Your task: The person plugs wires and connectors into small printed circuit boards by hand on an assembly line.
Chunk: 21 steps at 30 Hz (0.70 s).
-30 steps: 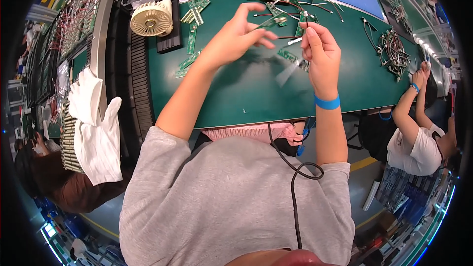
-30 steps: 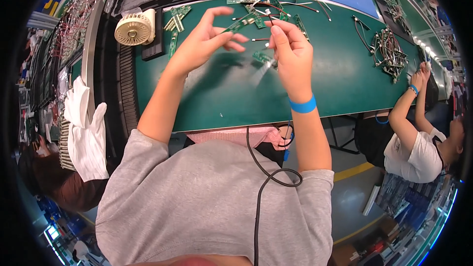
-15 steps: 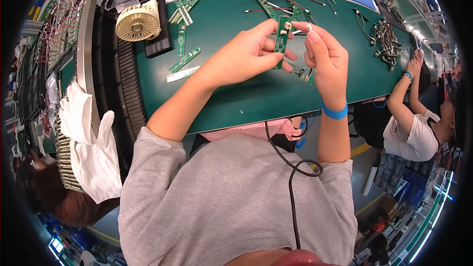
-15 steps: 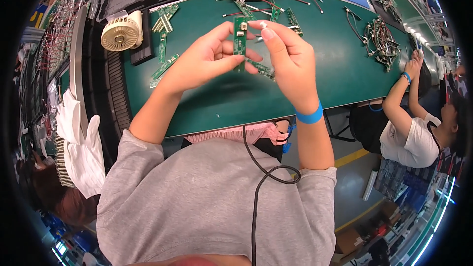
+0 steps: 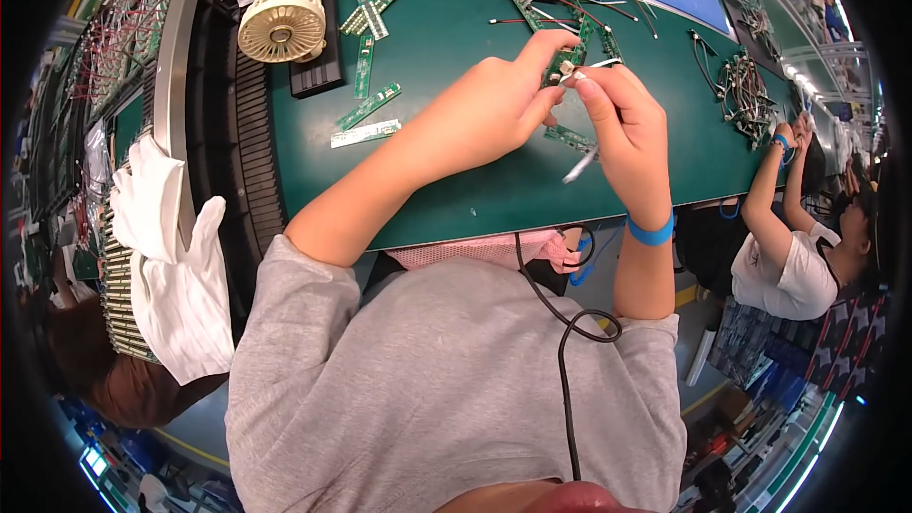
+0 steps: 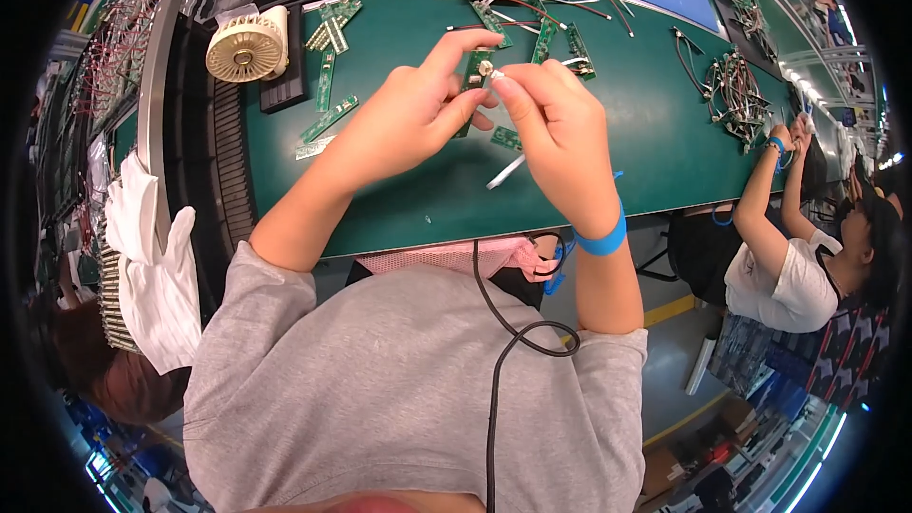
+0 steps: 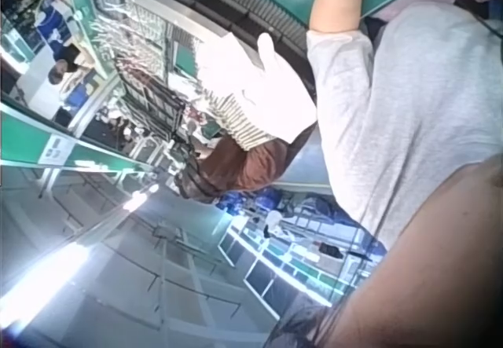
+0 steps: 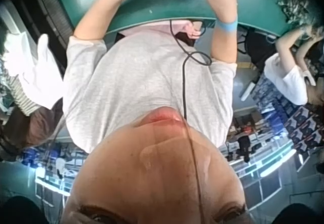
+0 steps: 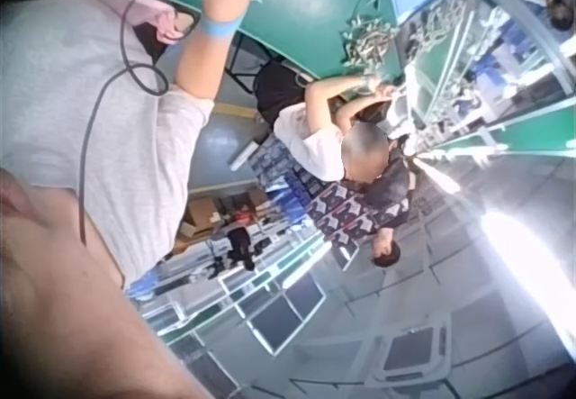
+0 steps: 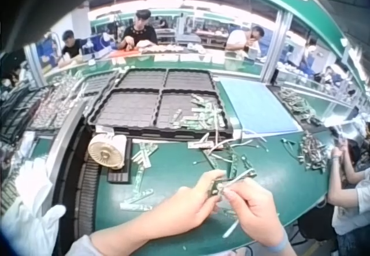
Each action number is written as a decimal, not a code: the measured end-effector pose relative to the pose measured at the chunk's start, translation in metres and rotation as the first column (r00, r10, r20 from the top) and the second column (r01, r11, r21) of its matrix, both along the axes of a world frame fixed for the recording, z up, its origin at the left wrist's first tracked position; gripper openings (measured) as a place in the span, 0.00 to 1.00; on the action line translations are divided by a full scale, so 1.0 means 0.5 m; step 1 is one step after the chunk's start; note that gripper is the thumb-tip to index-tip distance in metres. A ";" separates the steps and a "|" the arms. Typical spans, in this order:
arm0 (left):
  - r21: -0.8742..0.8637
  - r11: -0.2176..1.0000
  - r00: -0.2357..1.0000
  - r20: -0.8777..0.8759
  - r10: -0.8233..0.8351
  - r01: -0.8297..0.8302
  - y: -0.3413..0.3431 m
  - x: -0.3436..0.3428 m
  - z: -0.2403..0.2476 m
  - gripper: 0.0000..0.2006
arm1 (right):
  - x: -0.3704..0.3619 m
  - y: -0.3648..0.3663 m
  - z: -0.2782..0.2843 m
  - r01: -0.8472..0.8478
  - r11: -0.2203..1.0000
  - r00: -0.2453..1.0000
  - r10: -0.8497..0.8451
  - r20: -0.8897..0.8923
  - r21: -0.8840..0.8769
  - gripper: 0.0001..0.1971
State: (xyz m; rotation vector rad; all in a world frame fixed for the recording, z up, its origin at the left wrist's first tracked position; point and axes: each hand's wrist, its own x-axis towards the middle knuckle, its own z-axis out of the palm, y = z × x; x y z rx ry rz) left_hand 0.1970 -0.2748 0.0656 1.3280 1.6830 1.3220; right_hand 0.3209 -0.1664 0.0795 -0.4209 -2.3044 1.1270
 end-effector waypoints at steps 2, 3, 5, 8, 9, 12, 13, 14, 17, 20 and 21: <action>-0.016 1.000 1.000 -0.022 -0.010 0.009 0.000 0.001 0.001 0.18 | -0.001 0.000 0.001 0.002 1.000 0.999 -0.002 0.032 0.008 0.06; 0.006 1.000 0.995 -0.095 0.007 -0.007 0.000 0.002 -0.002 0.19 | -0.002 0.001 0.001 0.004 1.000 0.999 -0.004 0.040 -0.009 0.05; 0.029 0.999 0.985 -0.168 0.027 -0.022 0.001 0.001 -0.003 0.19 | -0.002 0.006 -0.002 0.005 1.000 0.999 -0.004 0.045 -0.025 0.05; 0.064 0.998 0.896 -0.442 0.031 -0.002 0.001 0.001 -0.005 0.19 | 0.000 0.016 -0.010 -0.034 0.997 0.998 0.030 0.060 0.075 0.05; 0.042 0.999 0.889 -0.457 0.011 0.010 0.002 0.003 -0.009 0.19 | 0.002 0.014 -0.009 -0.039 0.999 0.995 0.035 0.098 0.036 0.06; 0.020 0.999 0.883 -0.469 -0.014 0.026 0.004 0.010 -0.010 0.19 | 0.006 0.018 -0.010 -0.072 0.995 0.992 0.078 0.100 -0.065 0.08; 0.010 1.000 0.886 -0.464 -0.020 0.028 0.005 0.014 -0.009 0.18 | 0.009 0.024 -0.015 -0.081 0.994 0.991 0.088 0.102 -0.071 0.08; 0.036 0.998 0.883 -0.468 -0.023 0.045 0.003 0.017 -0.013 0.18 | 0.010 0.023 -0.021 -0.095 0.992 0.993 0.101 0.068 -0.082 0.08; -0.029 0.999 0.954 -0.296 -0.053 0.046 0.010 0.017 -0.030 0.18 | 0.020 0.039 -0.023 -0.142 0.975 0.976 0.167 0.143 -0.171 0.09; -0.002 1.000 0.950 -0.311 -0.021 0.022 0.016 0.023 -0.044 0.17 | 0.020 0.040 -0.022 -0.132 0.988 0.962 0.146 0.230 -0.075 0.09; 0.005 1.000 0.935 -0.353 -0.026 0.030 0.015 0.021 -0.047 0.15 | 0.023 0.039 -0.025 -0.136 0.991 0.954 0.133 0.270 -0.007 0.10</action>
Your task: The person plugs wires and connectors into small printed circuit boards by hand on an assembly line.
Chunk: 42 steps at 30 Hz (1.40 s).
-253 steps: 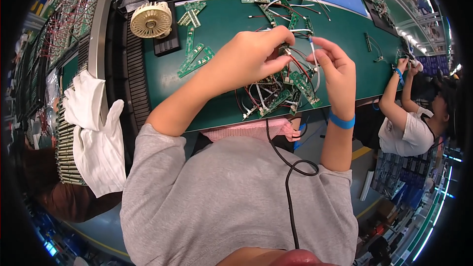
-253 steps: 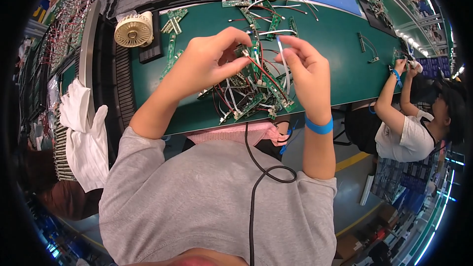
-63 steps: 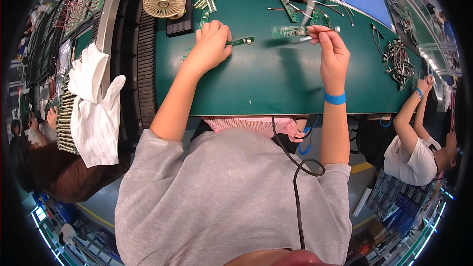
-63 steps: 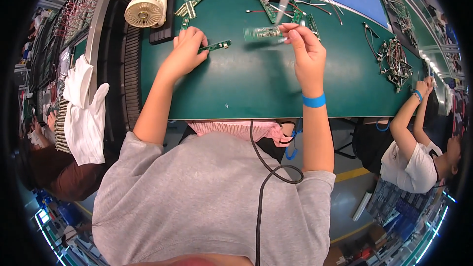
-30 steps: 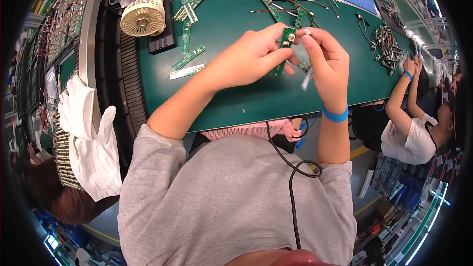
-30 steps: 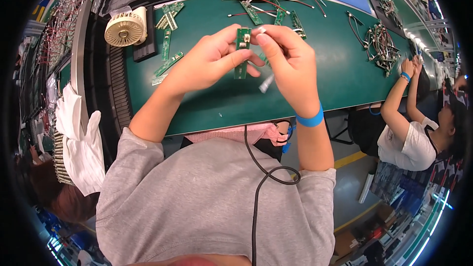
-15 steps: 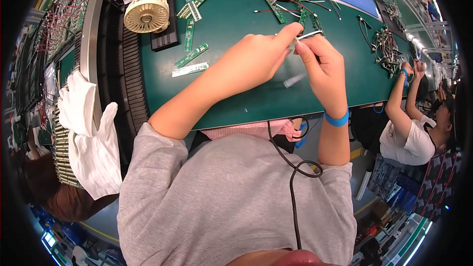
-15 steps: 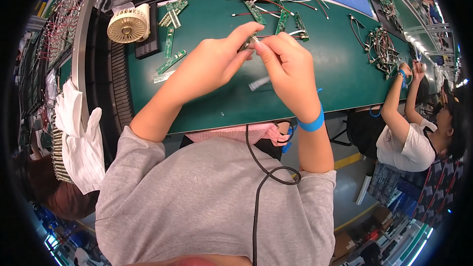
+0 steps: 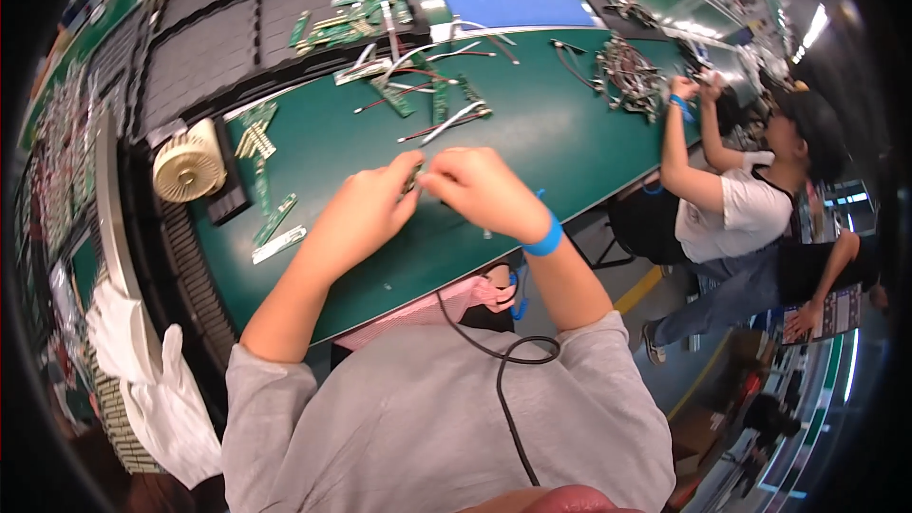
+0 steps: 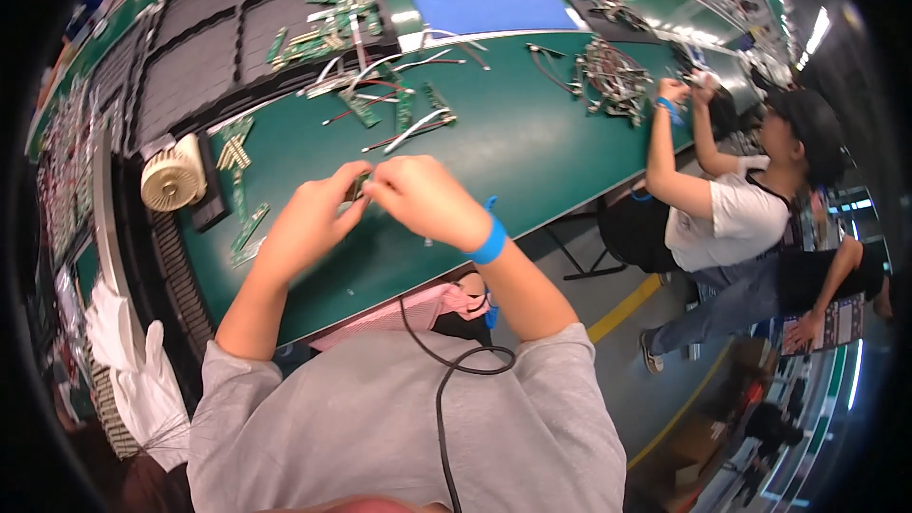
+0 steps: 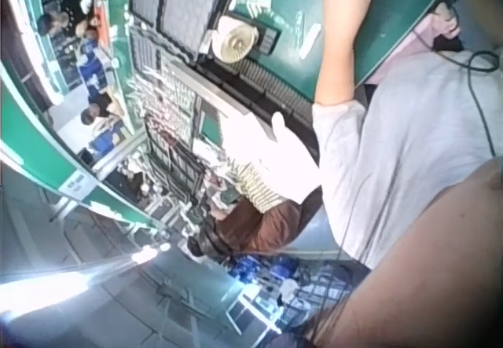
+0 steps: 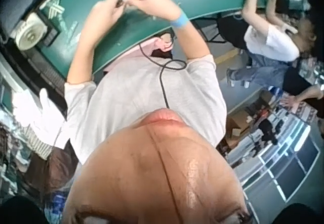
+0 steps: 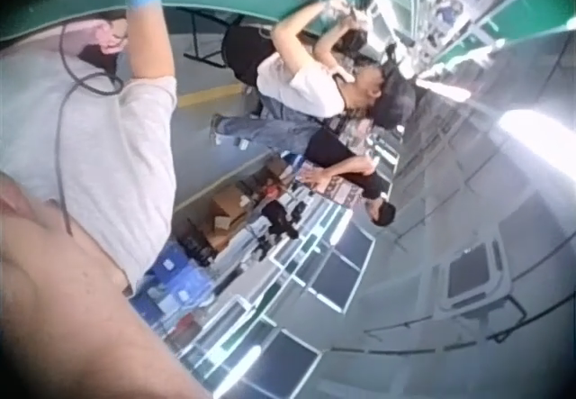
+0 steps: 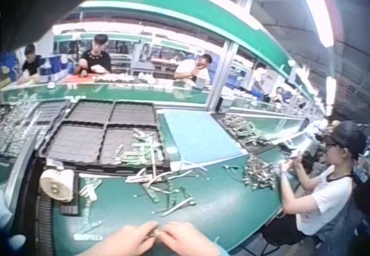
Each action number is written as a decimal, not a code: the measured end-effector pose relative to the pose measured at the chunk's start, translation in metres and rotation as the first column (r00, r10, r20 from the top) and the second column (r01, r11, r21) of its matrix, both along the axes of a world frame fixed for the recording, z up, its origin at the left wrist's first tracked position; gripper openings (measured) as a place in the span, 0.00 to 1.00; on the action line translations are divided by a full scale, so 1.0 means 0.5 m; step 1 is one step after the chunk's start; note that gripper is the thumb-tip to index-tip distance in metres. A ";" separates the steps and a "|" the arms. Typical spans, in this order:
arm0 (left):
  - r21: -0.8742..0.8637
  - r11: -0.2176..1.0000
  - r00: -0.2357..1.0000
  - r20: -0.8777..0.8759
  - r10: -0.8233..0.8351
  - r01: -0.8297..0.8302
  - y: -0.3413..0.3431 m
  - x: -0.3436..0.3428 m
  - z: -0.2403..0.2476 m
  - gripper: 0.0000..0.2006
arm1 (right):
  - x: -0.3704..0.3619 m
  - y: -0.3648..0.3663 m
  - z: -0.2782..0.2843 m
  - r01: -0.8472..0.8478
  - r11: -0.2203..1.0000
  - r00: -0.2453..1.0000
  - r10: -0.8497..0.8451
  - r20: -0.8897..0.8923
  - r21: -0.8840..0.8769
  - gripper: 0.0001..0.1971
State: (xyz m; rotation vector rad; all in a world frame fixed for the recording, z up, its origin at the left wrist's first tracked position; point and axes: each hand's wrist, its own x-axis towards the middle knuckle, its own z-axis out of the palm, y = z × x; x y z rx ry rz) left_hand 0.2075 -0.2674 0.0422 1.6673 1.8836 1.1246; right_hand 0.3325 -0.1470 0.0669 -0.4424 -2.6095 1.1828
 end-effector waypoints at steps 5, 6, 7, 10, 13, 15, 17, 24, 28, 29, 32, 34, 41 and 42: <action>-0.079 0.996 0.981 -0.186 -0.055 0.040 0.006 -0.019 -0.040 0.13 | 0.005 -0.010 -0.053 -0.063 0.982 0.995 0.047 0.089 0.181 0.05; -0.092 0.994 0.959 -0.271 -0.082 0.059 0.011 -0.022 -0.050 0.13 | 0.005 -0.008 -0.058 -0.062 0.981 0.995 0.046 0.089 0.182 0.05; -0.109 0.991 0.929 -0.354 -0.110 0.076 0.014 -0.024 -0.056 0.13 | 0.005 -0.006 -0.066 -0.049 0.978 0.997 0.035 0.070 0.202 0.05; -0.085 0.992 0.939 -0.322 -0.118 0.096 0.014 -0.021 -0.065 0.12 | 0.003 -0.001 -0.070 -0.047 0.981 0.998 0.038 0.048 0.189 0.06; -0.150 0.983 0.951 -0.274 -0.143 0.105 0.020 -0.020 -0.065 0.13 | 0.002 0.014 -0.073 -0.091 0.977 0.995 0.081 0.055 0.193 0.06; -0.092 0.987 0.955 -0.256 -0.151 0.131 0.029 -0.024 -0.087 0.19 | 0.007 0.019 -0.066 -0.036 0.990 0.999 0.032 0.029 0.140 0.06; -0.034 0.985 0.982 -0.076 -0.173 0.171 0.032 -0.023 -0.085 0.20 | 0.019 0.021 -0.065 0.030 1.000 0.999 -0.030 -0.025 -0.003 0.05; -0.250 0.958 0.843 0.537 0.019 0.137 0.041 -0.053 -0.081 0.13 | 0.123 0.020 -0.095 0.434 0.897 0.844 -0.438 -0.310 -0.084 0.11; -0.247 0.956 0.794 0.607 0.028 0.156 0.036 -0.064 -0.088 0.12 | 0.156 -0.007 -0.134 0.525 0.835 0.799 -0.550 -0.242 -0.162 0.12; -0.263 0.951 0.787 0.616 0.038 0.161 0.036 -0.064 -0.085 0.11 | 0.167 -0.003 -0.141 0.505 0.859 0.832 -0.510 -0.216 -0.083 0.14; -0.278 0.945 0.774 0.631 0.045 0.172 0.033 -0.065 -0.085 0.10 | 0.156 -0.016 -0.139 0.448 0.857 0.826 -0.506 -0.248 -0.255 0.14; -0.273 0.946 0.765 0.642 0.042 0.177 0.032 -0.065 -0.084 0.10 | 0.136 -0.020 -0.134 0.415 0.858 0.820 -0.496 -0.285 -0.302 0.14; -0.272 0.943 0.791 0.611 0.014 0.194 0.034 -0.060 -0.084 0.10 | 0.079 0.017 -0.161 0.141 0.801 0.796 -0.441 -0.415 -0.581 0.12; -0.272 0.943 0.789 0.614 0.016 0.192 0.032 -0.062 -0.085 0.09 | 0.075 0.017 -0.158 0.137 0.801 0.797 -0.438 -0.415 -0.583 0.12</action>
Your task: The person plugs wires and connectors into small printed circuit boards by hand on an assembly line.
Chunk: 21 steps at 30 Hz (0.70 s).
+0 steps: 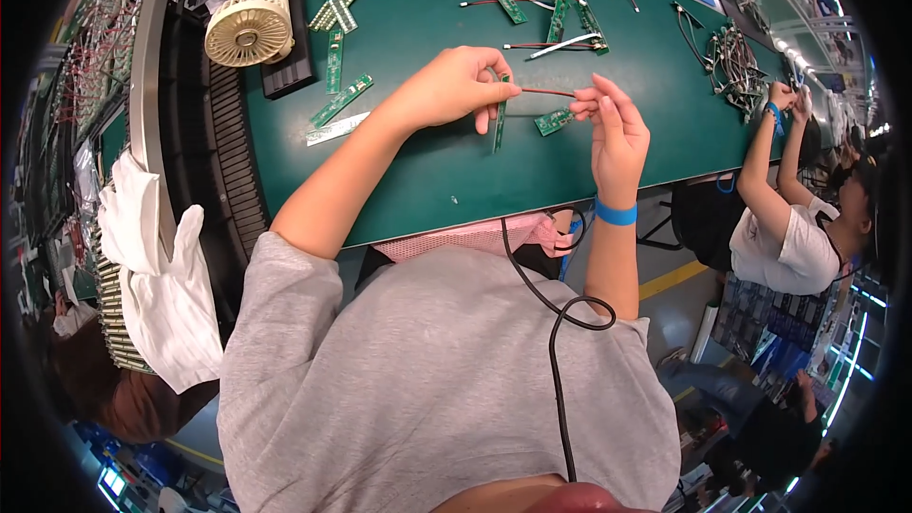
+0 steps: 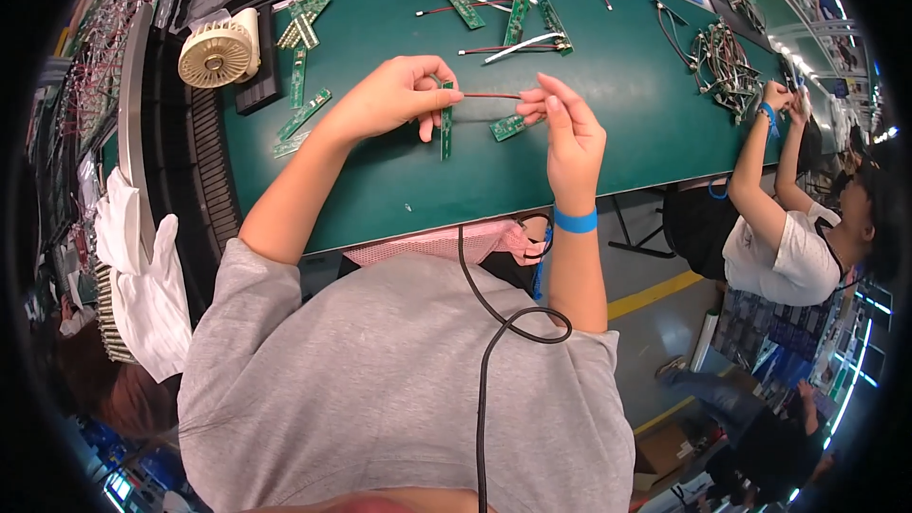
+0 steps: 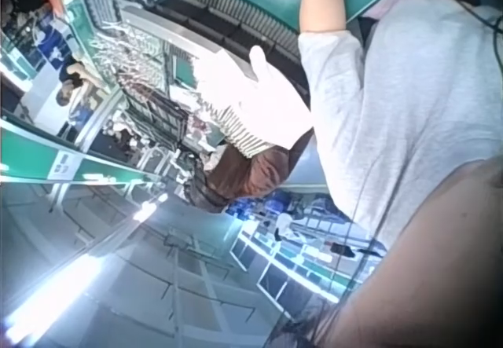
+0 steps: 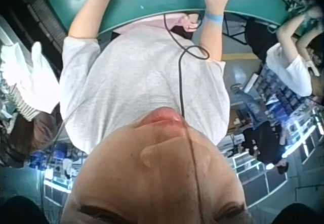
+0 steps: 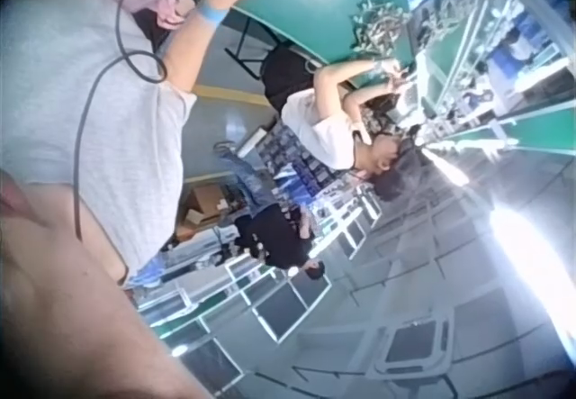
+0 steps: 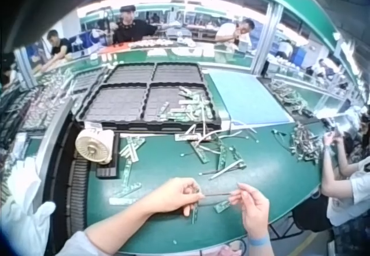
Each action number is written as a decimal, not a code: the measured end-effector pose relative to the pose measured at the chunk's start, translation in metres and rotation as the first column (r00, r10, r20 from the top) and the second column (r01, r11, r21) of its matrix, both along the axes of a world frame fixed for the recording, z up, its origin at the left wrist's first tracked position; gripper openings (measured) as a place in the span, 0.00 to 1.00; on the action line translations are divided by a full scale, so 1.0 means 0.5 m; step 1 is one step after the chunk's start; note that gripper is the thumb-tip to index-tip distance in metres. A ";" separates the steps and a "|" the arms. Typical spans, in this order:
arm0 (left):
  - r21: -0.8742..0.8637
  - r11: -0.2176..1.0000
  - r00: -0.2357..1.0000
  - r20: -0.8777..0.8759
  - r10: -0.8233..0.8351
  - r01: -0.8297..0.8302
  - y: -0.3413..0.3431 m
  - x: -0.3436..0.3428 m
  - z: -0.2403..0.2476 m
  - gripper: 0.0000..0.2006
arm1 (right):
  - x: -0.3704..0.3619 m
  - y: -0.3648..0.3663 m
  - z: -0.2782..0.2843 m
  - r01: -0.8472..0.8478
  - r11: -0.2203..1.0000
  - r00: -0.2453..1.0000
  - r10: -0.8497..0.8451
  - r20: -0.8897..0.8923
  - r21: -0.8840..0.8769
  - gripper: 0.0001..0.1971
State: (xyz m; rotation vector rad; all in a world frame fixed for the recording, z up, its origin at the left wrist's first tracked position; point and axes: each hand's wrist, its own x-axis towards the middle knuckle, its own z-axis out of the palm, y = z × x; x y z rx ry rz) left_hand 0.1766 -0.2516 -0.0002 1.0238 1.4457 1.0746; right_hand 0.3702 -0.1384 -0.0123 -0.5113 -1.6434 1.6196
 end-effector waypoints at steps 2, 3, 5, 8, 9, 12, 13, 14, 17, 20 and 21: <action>0.005 1.000 1.000 -0.013 0.012 -0.012 0.001 -0.004 0.006 0.09 | -0.005 0.000 0.013 -0.044 0.984 0.999 0.039 -0.034 -0.173 0.09; 0.011 1.000 0.999 -0.026 0.021 -0.021 0.001 -0.005 0.009 0.09 | -0.004 -0.001 0.017 -0.048 0.983 0.998 0.043 -0.036 -0.177 0.09; 0.027 0.999 0.999 0.031 0.042 -0.042 0.003 -0.008 0.007 0.09 | 0.001 -0.005 0.024 -0.072 0.966 0.993 0.093 0.072 -0.249 0.07; 0.043 0.998 0.983 0.180 0.026 -0.034 0.003 -0.010 0.006 0.09 | 0.004 -0.020 0.038 -0.087 0.977 0.971 0.127 0.204 -0.194 0.07; 0.069 0.997 0.968 0.252 0.007 -0.025 0.005 -0.008 0.004 0.10 | 0.001 -0.025 0.044 -0.085 0.977 0.971 0.125 0.203 -0.197 0.07; 0.120 0.993 0.935 0.354 -0.035 -0.008 0.006 -0.002 0.005 0.10 | -0.008 -0.038 0.057 -0.158 0.985 0.974 0.168 0.152 -0.073 0.05; 0.146 0.989 0.921 0.386 -0.055 -0.002 0.006 0.000 0.005 0.10 | -0.010 -0.037 0.059 -0.144 0.986 0.975 0.155 0.159 -0.078 0.06; 0.144 0.990 0.921 0.384 -0.057 0.001 0.006 0.002 0.005 0.10 | -0.011 -0.037 0.063 -0.130 0.988 0.976 0.143 0.165 -0.084 0.06; 0.189 0.980 0.903 0.411 -0.129 0.054 0.004 0.001 0.003 0.10 | -0.013 -0.037 0.085 -0.141 0.990 0.954 0.130 0.271 0.019 0.06; 0.214 0.970 0.867 0.456 -0.202 0.113 0.002 0.001 0.008 0.11 | -0.016 -0.038 0.095 -0.156 0.988 0.936 0.143 0.323 0.016 0.06; 0.224 0.968 0.861 0.462 -0.211 0.117 0.001 0.002 0.012 0.10 | -0.017 -0.039 0.097 -0.155 0.988 0.936 0.142 0.323 0.014 0.06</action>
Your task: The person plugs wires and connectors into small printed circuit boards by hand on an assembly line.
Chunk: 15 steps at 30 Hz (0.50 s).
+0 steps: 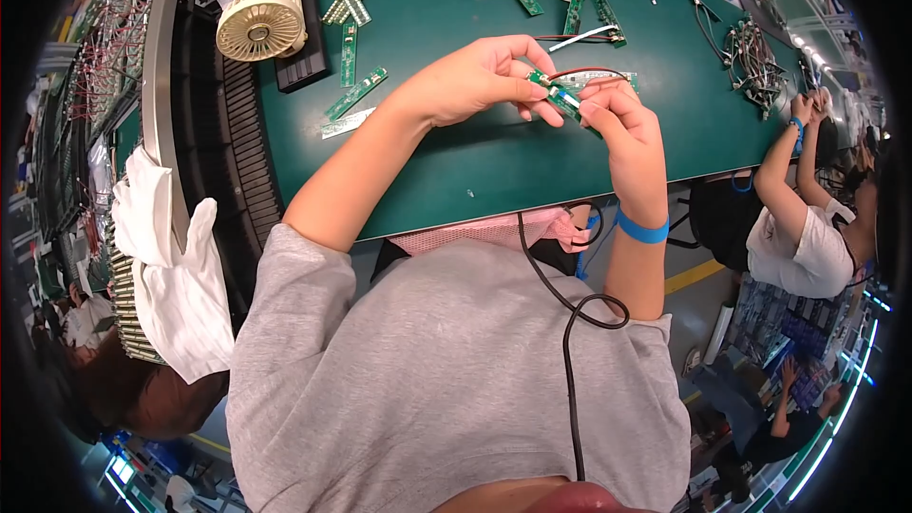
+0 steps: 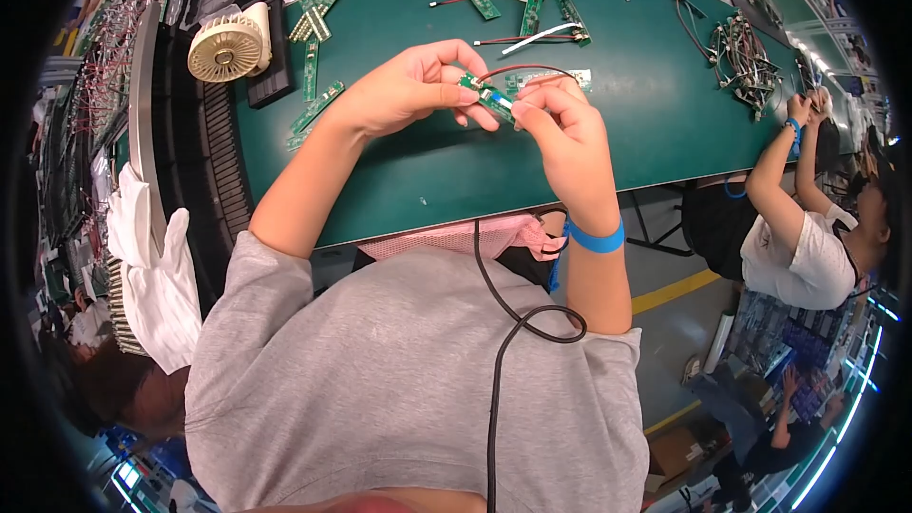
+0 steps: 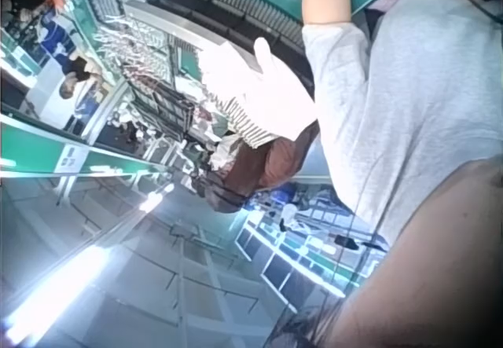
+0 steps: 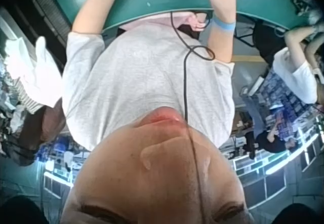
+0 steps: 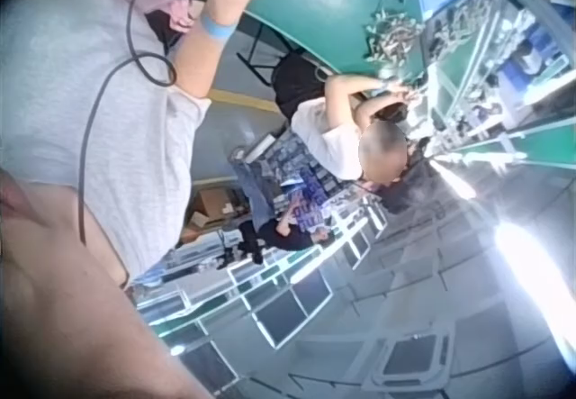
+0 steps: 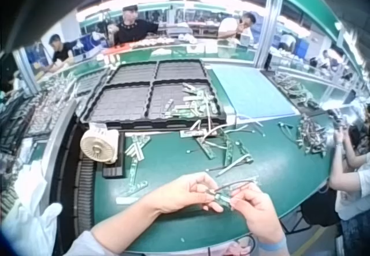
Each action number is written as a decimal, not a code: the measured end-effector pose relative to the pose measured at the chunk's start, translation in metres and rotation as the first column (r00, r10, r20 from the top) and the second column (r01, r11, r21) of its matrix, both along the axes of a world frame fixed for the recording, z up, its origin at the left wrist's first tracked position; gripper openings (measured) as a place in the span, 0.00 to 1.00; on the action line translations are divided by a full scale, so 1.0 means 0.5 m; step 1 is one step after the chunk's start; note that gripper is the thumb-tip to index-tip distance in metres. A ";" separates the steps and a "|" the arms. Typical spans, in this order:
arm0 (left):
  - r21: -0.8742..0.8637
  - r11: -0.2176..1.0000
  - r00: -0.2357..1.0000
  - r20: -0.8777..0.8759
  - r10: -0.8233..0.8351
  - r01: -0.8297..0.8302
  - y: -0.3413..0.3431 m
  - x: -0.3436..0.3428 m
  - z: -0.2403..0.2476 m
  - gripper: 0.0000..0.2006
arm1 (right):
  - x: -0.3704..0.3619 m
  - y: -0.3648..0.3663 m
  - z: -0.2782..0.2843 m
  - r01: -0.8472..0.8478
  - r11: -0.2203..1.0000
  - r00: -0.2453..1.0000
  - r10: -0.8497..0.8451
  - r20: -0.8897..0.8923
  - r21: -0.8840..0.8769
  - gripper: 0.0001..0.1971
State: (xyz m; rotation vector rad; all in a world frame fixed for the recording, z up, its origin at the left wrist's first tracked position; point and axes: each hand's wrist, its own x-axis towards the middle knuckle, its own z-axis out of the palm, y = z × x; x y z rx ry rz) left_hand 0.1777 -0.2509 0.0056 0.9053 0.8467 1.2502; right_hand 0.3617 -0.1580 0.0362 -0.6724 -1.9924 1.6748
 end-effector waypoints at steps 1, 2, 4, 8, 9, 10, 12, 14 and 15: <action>0.009 1.000 1.000 0.010 -0.006 0.006 -0.001 0.001 0.003 0.10 | -0.001 -0.003 0.002 0.016 1.000 1.000 -0.016 0.019 -0.006 0.06; 0.007 1.000 1.000 0.010 -0.006 0.006 -0.001 0.002 0.003 0.10 | -0.001 -0.005 0.003 0.032 0.999 0.999 -0.032 0.038 -0.011 0.06; 0.014 1.000 1.000 0.013 -0.006 0.006 -0.001 0.004 0.004 0.10 | -0.001 -0.008 0.005 0.037 0.999 0.998 -0.037 0.047 0.004 0.05; 0.002 1.000 0.999 0.029 0.019 -0.019 -0.002 0.010 0.011 0.09 | -0.002 -0.010 0.005 0.048 0.998 0.998 -0.047 0.031 -0.029 0.05; 0.008 1.000 1.000 0.027 0.014 -0.014 -0.002 0.009 0.011 0.09 | -0.002 -0.009 0.004 0.048 0.998 0.998 -0.047 0.032 -0.030 0.05; 0.014 1.000 1.000 0.024 0.009 -0.009 -0.001 0.009 0.011 0.08 | -0.001 -0.009 0.002 0.046 0.998 0.998 -0.045 0.033 -0.033 0.05; 0.028 1.000 1.000 0.014 -0.009 0.009 0.000 0.005 0.005 0.09 | 0.000 -0.009 0.002 0.043 0.998 0.999 -0.042 0.034 -0.036 0.05; 0.041 0.999 1.000 0.003 -0.027 0.027 -0.001 0.005 0.004 0.10 | -0.001 -0.011 0.006 0.046 0.998 0.998 -0.044 0.046 -0.046 0.05; 0.034 0.999 1.000 0.008 -0.011 0.011 -0.002 0.007 0.008 0.09 | -0.001 -0.011 0.006 0.047 0.998 0.998 -0.045 0.047 -0.047 0.05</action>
